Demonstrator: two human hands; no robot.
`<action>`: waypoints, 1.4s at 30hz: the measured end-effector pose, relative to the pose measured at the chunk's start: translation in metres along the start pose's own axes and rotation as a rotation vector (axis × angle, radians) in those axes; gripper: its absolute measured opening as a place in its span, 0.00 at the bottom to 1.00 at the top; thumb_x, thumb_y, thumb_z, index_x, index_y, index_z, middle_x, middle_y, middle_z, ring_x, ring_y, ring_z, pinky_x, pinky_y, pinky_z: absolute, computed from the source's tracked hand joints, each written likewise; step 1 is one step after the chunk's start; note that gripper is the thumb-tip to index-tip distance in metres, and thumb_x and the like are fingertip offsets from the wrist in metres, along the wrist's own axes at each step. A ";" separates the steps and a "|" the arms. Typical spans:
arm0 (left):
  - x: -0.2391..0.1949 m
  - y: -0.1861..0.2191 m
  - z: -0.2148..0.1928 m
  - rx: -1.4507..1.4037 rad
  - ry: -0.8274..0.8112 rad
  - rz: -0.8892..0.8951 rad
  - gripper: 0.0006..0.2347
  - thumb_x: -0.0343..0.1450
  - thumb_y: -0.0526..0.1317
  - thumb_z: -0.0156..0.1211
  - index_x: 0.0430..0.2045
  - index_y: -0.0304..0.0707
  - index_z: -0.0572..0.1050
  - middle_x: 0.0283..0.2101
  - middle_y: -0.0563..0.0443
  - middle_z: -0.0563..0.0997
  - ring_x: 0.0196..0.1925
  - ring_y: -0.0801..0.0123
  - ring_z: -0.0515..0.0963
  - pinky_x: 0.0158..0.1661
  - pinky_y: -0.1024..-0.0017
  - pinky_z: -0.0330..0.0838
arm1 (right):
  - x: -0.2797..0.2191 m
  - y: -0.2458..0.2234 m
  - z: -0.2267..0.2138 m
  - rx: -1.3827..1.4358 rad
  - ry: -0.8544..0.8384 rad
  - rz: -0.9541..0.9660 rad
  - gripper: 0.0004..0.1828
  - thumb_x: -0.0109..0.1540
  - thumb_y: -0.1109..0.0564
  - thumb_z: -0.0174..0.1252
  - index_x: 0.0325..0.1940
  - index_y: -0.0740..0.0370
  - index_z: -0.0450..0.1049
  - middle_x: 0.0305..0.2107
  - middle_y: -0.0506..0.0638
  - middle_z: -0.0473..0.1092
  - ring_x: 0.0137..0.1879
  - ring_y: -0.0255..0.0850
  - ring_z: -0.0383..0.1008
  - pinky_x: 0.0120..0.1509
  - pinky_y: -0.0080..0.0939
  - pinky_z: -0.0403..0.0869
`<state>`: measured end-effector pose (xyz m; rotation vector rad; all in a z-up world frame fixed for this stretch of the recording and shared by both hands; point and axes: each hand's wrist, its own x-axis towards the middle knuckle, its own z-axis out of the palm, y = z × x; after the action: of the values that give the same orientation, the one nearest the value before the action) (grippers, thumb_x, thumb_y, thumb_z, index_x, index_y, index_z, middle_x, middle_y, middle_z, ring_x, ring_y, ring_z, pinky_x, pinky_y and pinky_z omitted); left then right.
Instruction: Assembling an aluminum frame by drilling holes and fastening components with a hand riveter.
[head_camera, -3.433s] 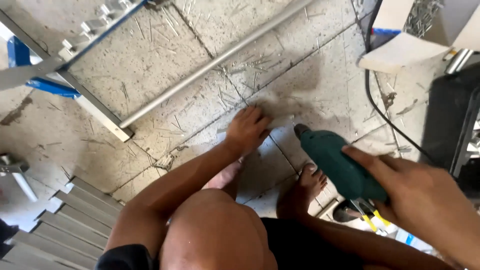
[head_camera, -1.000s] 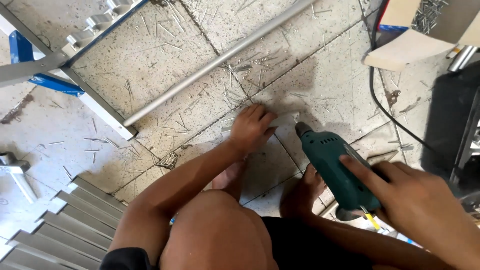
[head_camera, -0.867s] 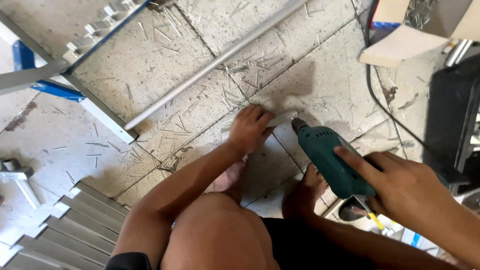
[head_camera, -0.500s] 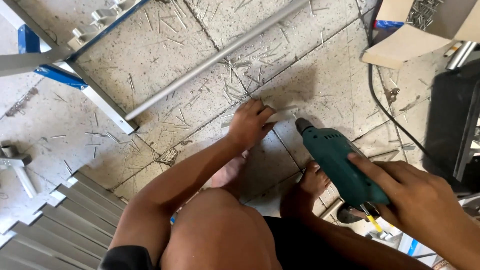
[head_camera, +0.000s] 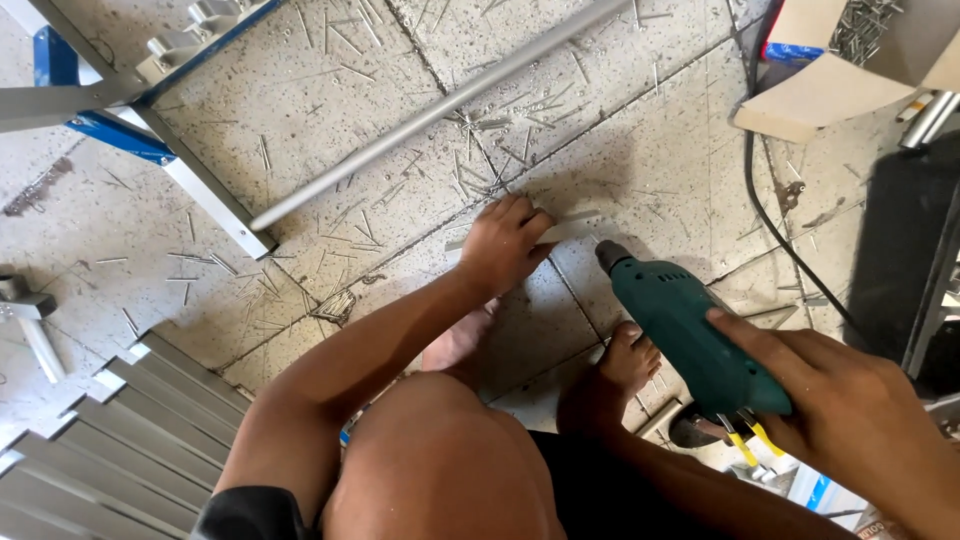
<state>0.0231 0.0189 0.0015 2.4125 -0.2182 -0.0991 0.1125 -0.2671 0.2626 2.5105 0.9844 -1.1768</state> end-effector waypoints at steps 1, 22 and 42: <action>0.000 -0.001 0.001 0.000 -0.011 -0.003 0.12 0.69 0.45 0.64 0.41 0.43 0.74 0.43 0.48 0.73 0.49 0.56 0.75 0.48 0.62 0.72 | 0.001 0.002 -0.001 0.024 -0.013 0.004 0.60 0.40 0.51 0.72 0.75 0.38 0.57 0.44 0.45 0.78 0.32 0.39 0.86 0.33 0.37 0.84; 0.003 -0.002 0.002 -0.049 -0.064 -0.038 0.13 0.68 0.44 0.65 0.42 0.43 0.74 0.45 0.48 0.74 0.51 0.55 0.75 0.51 0.59 0.71 | 0.026 -0.032 -0.043 -0.093 -0.283 0.039 0.55 0.47 0.47 0.66 0.76 0.26 0.49 0.31 0.39 0.74 0.31 0.37 0.81 0.34 0.39 0.82; 0.006 -0.004 -0.005 -0.016 0.078 0.080 0.13 0.64 0.41 0.70 0.39 0.41 0.77 0.41 0.49 0.74 0.46 0.59 0.75 0.48 0.63 0.72 | 0.006 -0.009 -0.008 0.069 -0.045 0.069 0.59 0.39 0.54 0.71 0.75 0.37 0.57 0.39 0.45 0.79 0.31 0.40 0.84 0.35 0.40 0.82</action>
<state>0.0301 0.0242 0.0030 2.3827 -0.2767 0.0290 0.1145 -0.2540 0.2639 2.5363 0.8527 -1.2614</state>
